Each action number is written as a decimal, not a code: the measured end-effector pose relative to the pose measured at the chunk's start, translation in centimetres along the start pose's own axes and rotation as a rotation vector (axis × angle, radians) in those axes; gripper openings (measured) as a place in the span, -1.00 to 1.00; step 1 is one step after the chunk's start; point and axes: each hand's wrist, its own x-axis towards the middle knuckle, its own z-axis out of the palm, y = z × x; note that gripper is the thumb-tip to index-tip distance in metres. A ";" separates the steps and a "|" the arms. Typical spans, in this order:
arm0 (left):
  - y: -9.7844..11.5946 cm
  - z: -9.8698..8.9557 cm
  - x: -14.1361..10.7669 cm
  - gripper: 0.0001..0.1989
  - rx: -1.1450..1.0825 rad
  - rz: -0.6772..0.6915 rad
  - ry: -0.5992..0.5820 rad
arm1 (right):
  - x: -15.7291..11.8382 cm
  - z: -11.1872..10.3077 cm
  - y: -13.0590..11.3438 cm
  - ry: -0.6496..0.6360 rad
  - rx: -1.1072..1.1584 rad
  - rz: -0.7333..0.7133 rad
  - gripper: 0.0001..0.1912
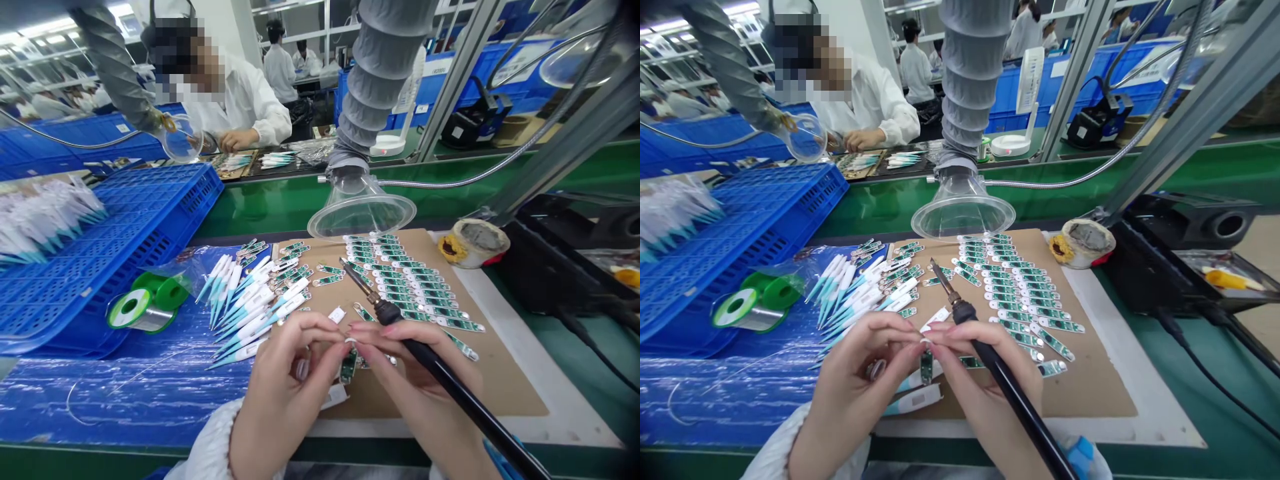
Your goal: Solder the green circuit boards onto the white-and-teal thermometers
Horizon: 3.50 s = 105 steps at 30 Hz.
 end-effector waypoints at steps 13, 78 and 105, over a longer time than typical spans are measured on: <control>0.5 -0.3 0.7 -0.80 -0.282 -0.241 -0.150 | -0.2 -0.7 0.9 0.017 -0.046 0.095 -0.80; 1.4 -0.4 1.0 -0.83 -0.292 -0.270 -0.106 | 2.7 -3.1 1.9 0.302 0.476 0.367 -0.63; -0.3 -0.4 -0.1 -0.75 0.176 0.246 -0.147 | 0.5 -2.4 1.5 0.147 -0.025 0.088 -0.62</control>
